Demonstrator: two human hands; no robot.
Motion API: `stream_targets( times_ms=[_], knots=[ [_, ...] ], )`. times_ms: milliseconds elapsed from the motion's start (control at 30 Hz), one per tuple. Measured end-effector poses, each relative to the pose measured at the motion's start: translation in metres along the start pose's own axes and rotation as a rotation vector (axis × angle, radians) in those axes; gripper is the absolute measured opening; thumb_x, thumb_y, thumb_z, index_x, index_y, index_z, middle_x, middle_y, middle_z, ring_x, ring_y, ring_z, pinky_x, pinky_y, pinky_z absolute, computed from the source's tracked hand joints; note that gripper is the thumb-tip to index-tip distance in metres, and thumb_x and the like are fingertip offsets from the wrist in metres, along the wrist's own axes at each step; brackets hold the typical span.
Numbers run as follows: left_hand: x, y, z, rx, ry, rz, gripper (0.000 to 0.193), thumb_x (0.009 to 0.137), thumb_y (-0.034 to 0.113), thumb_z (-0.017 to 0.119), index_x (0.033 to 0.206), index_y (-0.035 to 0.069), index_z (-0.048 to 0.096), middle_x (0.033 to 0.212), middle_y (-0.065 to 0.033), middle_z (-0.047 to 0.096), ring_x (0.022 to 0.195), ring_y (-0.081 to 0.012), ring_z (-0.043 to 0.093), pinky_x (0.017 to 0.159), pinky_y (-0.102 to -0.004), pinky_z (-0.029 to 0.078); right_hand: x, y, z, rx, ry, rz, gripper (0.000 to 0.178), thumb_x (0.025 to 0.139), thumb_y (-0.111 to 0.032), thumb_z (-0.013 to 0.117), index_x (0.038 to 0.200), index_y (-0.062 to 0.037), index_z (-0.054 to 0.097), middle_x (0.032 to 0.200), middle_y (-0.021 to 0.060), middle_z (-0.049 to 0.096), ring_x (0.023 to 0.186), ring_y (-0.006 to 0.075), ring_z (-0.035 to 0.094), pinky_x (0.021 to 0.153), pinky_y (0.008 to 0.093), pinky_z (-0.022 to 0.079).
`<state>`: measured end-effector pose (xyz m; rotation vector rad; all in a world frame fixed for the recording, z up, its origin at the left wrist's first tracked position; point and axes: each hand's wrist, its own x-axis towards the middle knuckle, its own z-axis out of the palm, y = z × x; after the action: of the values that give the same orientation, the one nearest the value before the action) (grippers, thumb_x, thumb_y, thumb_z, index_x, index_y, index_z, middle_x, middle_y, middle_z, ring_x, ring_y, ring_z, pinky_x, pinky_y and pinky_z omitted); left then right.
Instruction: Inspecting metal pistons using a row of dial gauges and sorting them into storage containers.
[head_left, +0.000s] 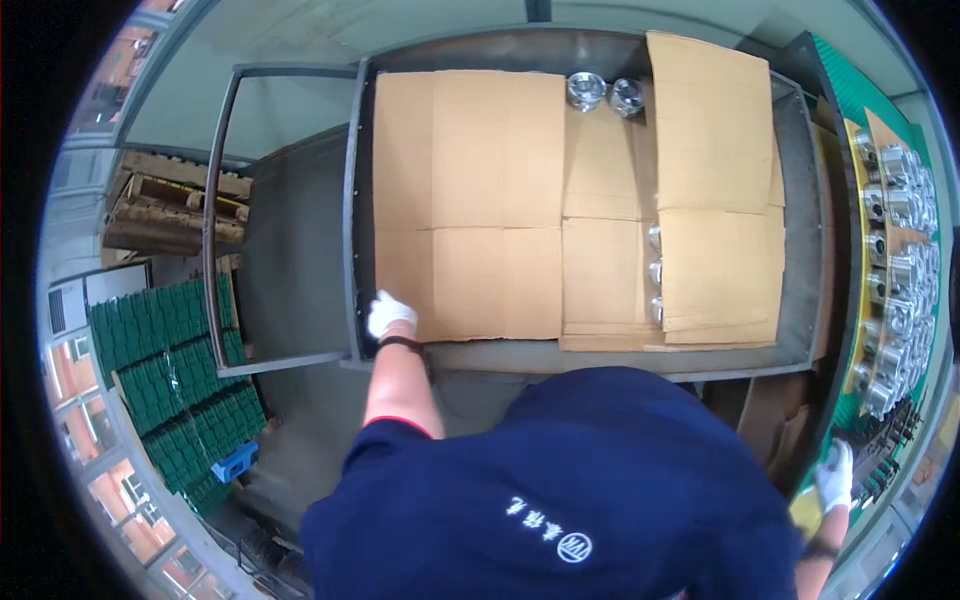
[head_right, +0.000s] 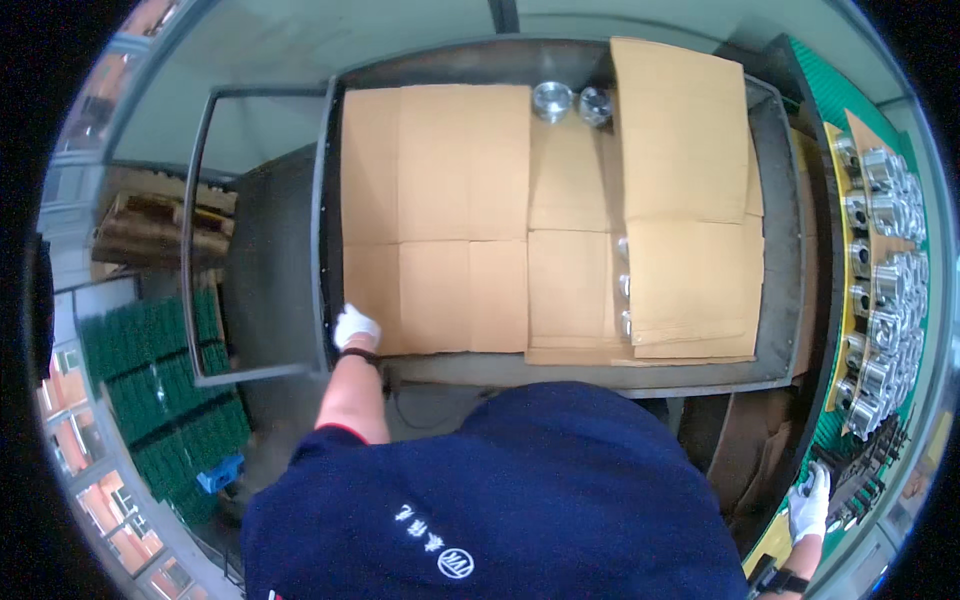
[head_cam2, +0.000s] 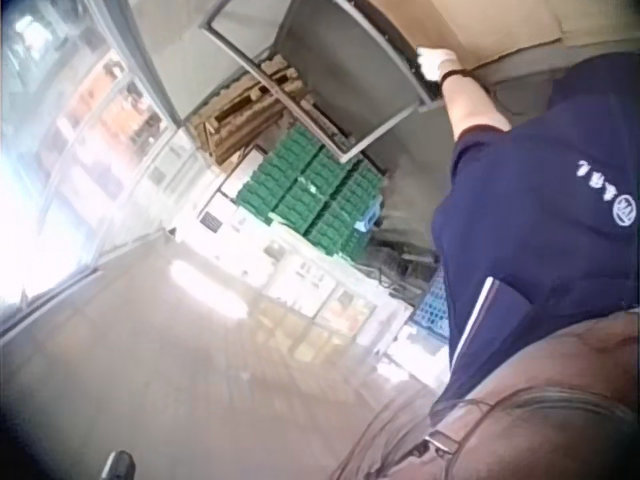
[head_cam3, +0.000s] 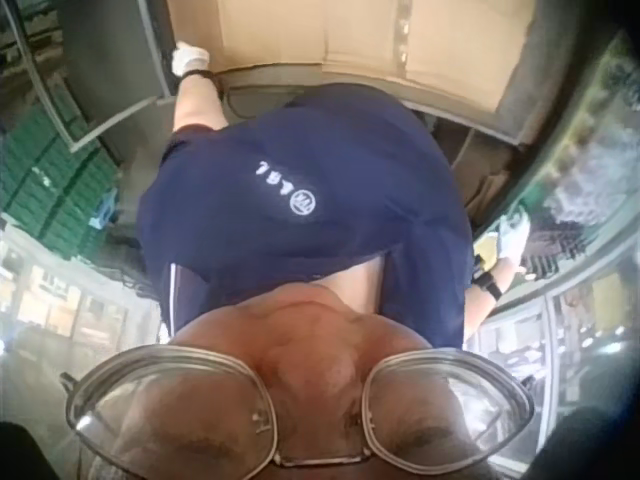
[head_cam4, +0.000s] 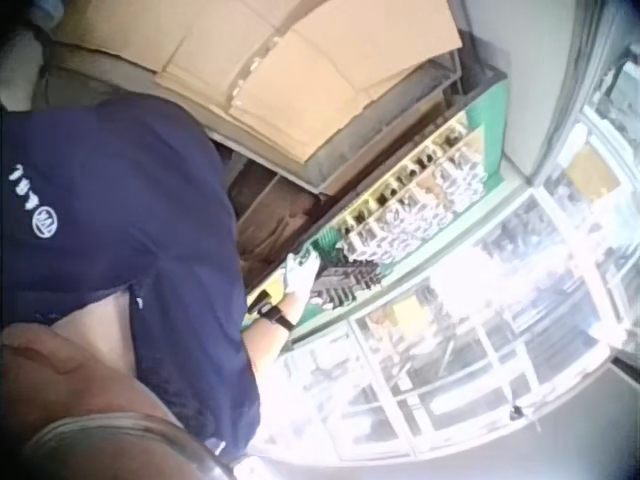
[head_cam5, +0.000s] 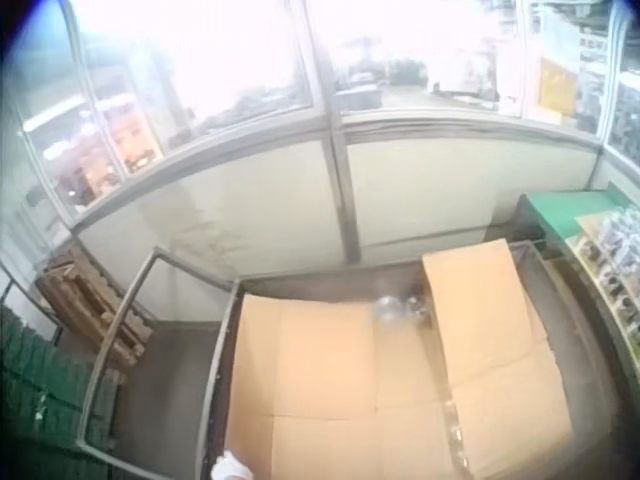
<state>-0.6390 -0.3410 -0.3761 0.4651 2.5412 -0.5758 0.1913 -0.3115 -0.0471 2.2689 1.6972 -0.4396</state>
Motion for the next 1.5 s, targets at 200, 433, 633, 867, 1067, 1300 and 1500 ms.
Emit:
stream_targets(
  times_ms=[200,433,633,867,1067,1300,1500],
  knots=[
    [0.062,-0.035,0.096,0.184,-0.274,0.042,0.070,0.092,0.025,0.056,0.156,0.015,0.028,0.164,-0.0153,0.018,0.144,-0.0326,0.039,0.111,-0.0462,0.041,0.007,0.021,0.013,0.148,-0.091,0.068,0.055,0.081,0.006,0.066,0.132,-0.0101,0.053,0.096,0.0022,0.050,0.082,0.0140,0.046,0.079,0.0281,0.046],
    [0.102,-0.016,0.112,0.917,-0.414,0.715,0.049,0.096,0.028,0.046,0.141,0.009,0.055,0.157,-0.0122,0.037,0.140,-0.0354,0.043,0.117,-0.0499,0.031,0.002,0.001,0.010,0.123,-0.093,0.126,0.055,0.082,0.006,0.065,0.133,-0.0066,0.052,0.110,0.0046,0.057,0.086,0.0154,0.051,0.084,0.0289,0.048],
    [0.082,-0.037,0.084,0.448,-0.492,0.708,0.046,0.098,0.038,0.048,0.132,0.010,0.062,0.140,-0.0157,0.056,0.130,-0.0332,0.052,0.110,-0.0386,0.043,-0.003,-0.031,-0.004,0.068,-0.139,0.142,0.053,0.083,0.005,0.066,0.133,-0.0079,0.053,0.110,0.0065,0.058,0.089,0.0170,0.052,0.087,0.0299,0.047],
    [0.029,0.004,0.109,0.431,-0.381,0.780,0.035,0.096,0.012,0.051,0.129,0.012,0.063,0.130,-0.0177,0.063,0.120,-0.0350,0.061,0.103,-0.0426,0.050,0.002,0.000,0.018,0.114,-0.228,0.171,0.046,0.084,0.001,0.066,0.128,-0.0067,0.056,0.116,0.0117,0.062,0.102,0.0243,0.057,0.096,0.0352,0.045],
    [-0.076,0.071,0.071,-0.052,-0.456,0.569,0.062,0.082,0.006,0.075,0.140,0.008,0.055,0.136,-0.0190,0.059,0.125,-0.0321,0.058,0.107,-0.0385,0.048,-0.006,-0.080,0.012,-0.018,-0.333,0.196,0.044,0.085,-0.007,0.069,0.128,-0.0098,0.057,0.121,0.0157,0.065,0.111,0.0296,0.062,0.099,0.0385,0.047],
    [-0.045,0.091,0.201,-0.866,-0.823,0.023,0.056,0.098,0.036,0.057,0.145,0.009,0.046,0.150,-0.0161,0.045,0.129,-0.0329,0.049,0.105,-0.0454,0.043,-0.003,-0.096,-0.001,-0.148,-0.289,0.090,0.044,0.086,-0.008,0.069,0.128,-0.0131,0.059,0.106,0.0139,0.067,0.089,0.0260,0.064,0.083,0.0383,0.052],
    [-0.012,0.061,0.290,-1.541,-0.889,-0.506,0.049,0.091,0.043,0.067,0.130,0.016,0.056,0.131,-0.0125,0.054,0.108,-0.0284,0.055,0.088,-0.0424,0.050,0.004,-0.136,-0.012,-0.055,-0.363,0.114,0.046,0.086,-0.009,0.068,0.131,-0.0133,0.059,0.119,0.0166,0.066,0.106,0.0305,0.063,0.094,0.0399,0.049]
  ],
)
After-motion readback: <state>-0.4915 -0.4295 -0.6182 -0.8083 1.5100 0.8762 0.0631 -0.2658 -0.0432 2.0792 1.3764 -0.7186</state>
